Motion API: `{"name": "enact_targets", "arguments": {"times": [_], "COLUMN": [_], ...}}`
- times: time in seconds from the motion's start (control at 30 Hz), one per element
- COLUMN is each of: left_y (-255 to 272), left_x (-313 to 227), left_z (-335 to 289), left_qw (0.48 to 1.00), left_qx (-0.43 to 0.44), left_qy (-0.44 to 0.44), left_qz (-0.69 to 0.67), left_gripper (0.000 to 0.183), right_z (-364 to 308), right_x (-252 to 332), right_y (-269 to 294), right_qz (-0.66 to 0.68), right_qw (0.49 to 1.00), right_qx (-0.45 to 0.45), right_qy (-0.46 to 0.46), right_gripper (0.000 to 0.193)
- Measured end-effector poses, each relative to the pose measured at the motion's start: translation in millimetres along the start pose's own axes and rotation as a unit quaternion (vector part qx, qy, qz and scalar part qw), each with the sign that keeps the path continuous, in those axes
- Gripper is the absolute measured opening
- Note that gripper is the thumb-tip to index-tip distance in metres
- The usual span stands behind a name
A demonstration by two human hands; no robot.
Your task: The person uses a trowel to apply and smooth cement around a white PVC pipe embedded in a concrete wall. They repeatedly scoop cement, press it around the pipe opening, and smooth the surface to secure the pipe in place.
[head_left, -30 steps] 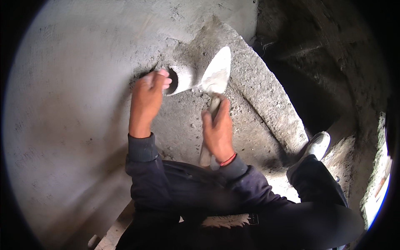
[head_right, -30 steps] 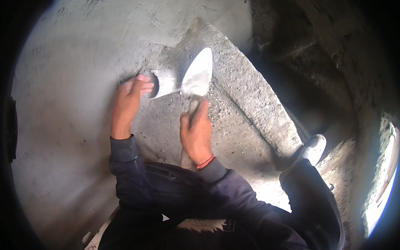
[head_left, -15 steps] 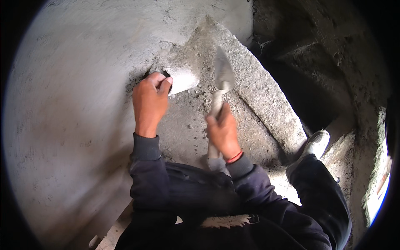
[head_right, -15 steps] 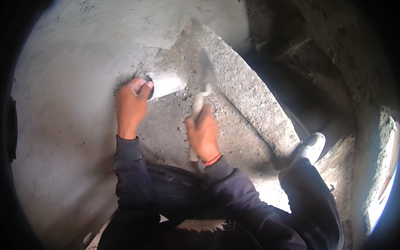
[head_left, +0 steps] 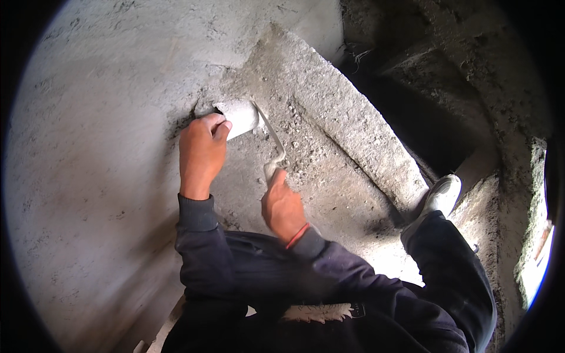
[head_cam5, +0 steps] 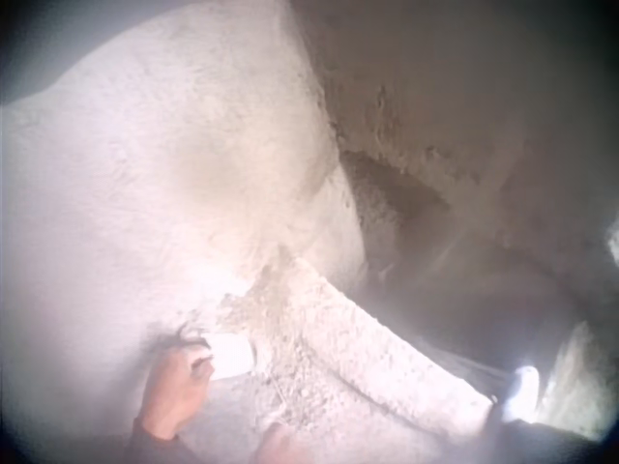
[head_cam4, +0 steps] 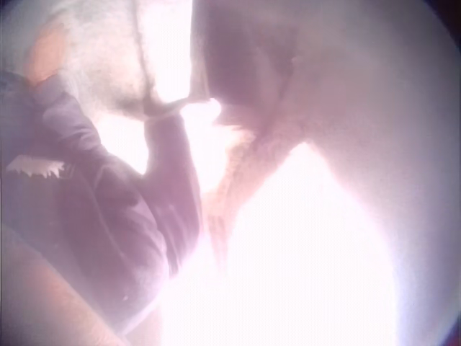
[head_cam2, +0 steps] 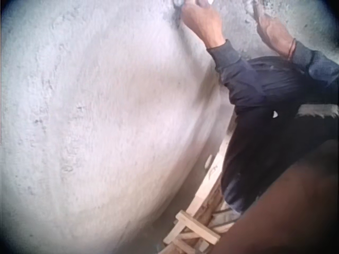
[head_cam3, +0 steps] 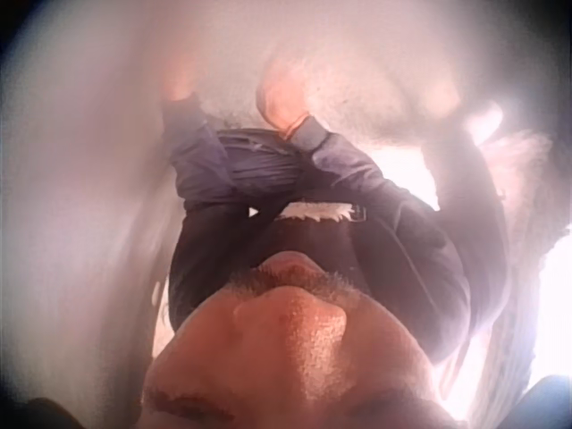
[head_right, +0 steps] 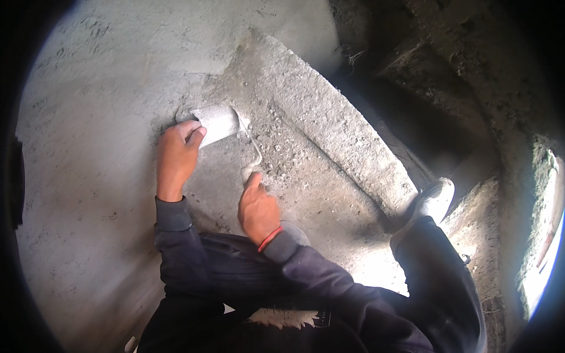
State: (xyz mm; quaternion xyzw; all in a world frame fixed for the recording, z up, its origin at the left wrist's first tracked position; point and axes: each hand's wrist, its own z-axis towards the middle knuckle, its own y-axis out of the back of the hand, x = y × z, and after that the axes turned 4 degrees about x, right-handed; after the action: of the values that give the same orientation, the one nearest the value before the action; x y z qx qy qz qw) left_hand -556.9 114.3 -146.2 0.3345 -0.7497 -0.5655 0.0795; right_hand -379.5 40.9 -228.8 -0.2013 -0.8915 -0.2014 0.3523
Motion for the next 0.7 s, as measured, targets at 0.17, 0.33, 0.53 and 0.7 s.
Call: {"name": "enact_targets", "arguments": {"times": [0.17,0.33,0.53,0.7], "left_y": [3,4,7,9], "left_x": [-5,-4,8,10], "left_z": [3,4,9,15], "left_qw": [0.999,0.999,0.999,0.997], "left_qx": [0.02,0.019,0.03,0.053], "left_qy": [0.004,-0.014,-0.018,-0.025], "left_qz": [0.044,0.043,-0.034,-0.042], "left_gripper": [0.018,0.019,0.021,0.021], "right_z": [14,22,-22,9], "right_x": [-16,-18,-1,-6], "right_y": [7,17,-14,-3], "right_qz": [-0.094,-0.088,0.08,0.009], "right_qw": [0.992,0.996,0.996,1.0], "right_qx": [-0.072,-0.022,-0.007,-0.003], "right_qy": [0.033,0.022,0.036,0.001], "right_gripper": [0.02,0.031,0.042,0.04]}}
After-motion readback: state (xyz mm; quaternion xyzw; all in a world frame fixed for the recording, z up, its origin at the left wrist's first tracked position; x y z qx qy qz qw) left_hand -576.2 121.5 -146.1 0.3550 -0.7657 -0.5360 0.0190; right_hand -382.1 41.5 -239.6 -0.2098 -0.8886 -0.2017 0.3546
